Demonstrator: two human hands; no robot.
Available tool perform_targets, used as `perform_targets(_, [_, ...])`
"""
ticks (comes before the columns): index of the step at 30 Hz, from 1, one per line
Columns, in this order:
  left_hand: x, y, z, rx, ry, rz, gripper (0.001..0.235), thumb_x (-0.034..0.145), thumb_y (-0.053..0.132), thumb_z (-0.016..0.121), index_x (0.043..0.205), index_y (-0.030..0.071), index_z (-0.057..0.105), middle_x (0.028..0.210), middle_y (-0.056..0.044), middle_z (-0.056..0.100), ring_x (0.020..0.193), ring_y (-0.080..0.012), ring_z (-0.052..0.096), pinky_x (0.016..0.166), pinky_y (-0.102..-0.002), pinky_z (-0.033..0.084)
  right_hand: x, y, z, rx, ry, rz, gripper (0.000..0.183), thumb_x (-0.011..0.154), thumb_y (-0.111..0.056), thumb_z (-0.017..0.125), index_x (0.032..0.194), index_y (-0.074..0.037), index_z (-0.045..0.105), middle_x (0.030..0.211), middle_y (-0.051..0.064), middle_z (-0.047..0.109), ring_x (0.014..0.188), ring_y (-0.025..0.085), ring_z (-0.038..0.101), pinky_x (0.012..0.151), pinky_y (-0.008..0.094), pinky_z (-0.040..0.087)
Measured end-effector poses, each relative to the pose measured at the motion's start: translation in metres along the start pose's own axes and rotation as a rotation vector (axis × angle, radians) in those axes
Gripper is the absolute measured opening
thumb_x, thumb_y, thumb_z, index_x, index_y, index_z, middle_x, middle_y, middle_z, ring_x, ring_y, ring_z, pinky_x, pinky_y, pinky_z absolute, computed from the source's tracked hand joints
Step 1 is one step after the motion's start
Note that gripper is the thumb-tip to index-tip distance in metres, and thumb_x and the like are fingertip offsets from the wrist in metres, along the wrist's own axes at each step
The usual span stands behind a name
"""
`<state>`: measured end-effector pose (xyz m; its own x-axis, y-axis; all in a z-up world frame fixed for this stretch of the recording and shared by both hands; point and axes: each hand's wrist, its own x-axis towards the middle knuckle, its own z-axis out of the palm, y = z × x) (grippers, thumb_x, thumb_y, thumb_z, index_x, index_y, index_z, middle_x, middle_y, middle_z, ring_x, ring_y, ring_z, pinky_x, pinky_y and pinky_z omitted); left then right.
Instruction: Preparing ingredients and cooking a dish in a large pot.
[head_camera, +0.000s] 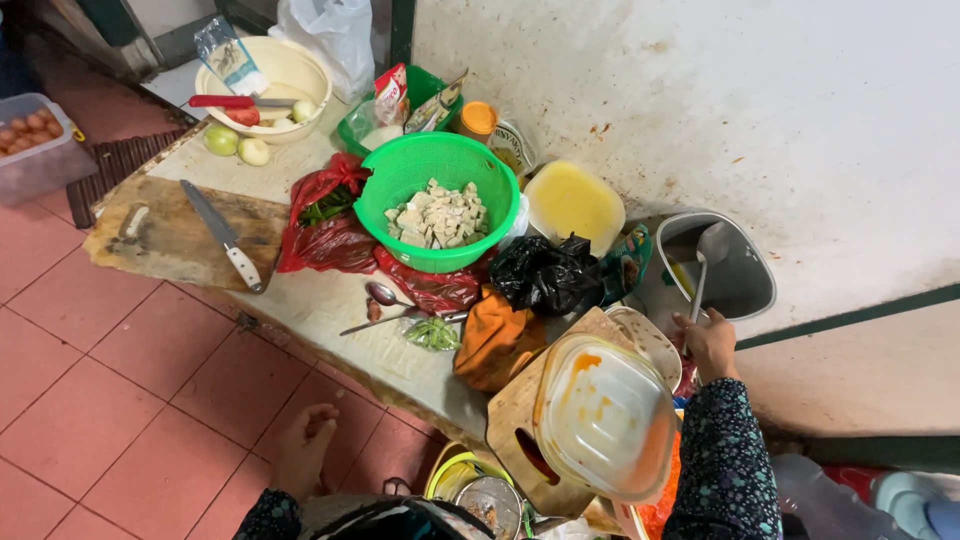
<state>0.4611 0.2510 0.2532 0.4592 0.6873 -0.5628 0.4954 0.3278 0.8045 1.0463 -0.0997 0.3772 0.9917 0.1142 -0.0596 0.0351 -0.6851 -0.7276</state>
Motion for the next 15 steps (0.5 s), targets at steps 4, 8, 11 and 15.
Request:
perform_targets(4, [0.003,-0.005,0.001,-0.001,0.000,0.016,0.030,0.099,0.019,0.059,0.126,0.007,0.067,0.121,-0.008,0.070,0.111,-0.0212,0.065,0.095,-0.038,0.052,0.019,-0.002,-0.018,-0.039,-0.043,-0.043,0.055,0.082,-0.013,0.077,0.122,0.017,0.054,0.074,0.016,0.071,0.060,0.021,0.066,0.052,0.035,0.051])
perform_targets(8, [0.028,-0.044,0.009,-0.028,0.038,0.223,0.029,0.096,0.016,0.062,0.122,0.006,0.069,0.117,-0.008,0.071,0.107,-0.0203,0.066,0.094,-0.038,0.053,0.043,-0.008,-0.051,-0.369,-0.269,-0.089,0.015,0.078,-0.008,0.073,0.076,0.007,0.070,0.063,0.017,0.065,0.048,0.022,0.057,0.044,0.036,0.043])
perform_targets(11, [0.051,-0.076,0.019,-0.047,0.086,0.449,0.024,0.095,0.015,0.064,0.117,0.006,0.068,0.119,-0.012,0.071,0.114,-0.0222,0.064,0.096,-0.039,0.051,0.112,0.005,-0.057,-0.545,-0.385,0.063,0.025,0.085,-0.016,0.072,0.072,0.006,0.074,0.059,0.015,0.067,0.046,0.024,0.060,0.041,0.039,0.046])
perform_targets(15, [0.051,-0.072,0.013,-0.033,0.094,0.308,0.025,0.093,0.016,0.064,0.116,0.009,0.070,0.110,-0.009,0.075,0.105,-0.0195,0.072,0.091,-0.036,0.057,0.186,-0.020,-0.073,-0.531,-0.359,-0.300,0.025,0.091,-0.019,0.074,0.092,0.006,0.070,0.064,0.018,0.068,0.051,0.026,0.061,0.046,0.040,0.047])
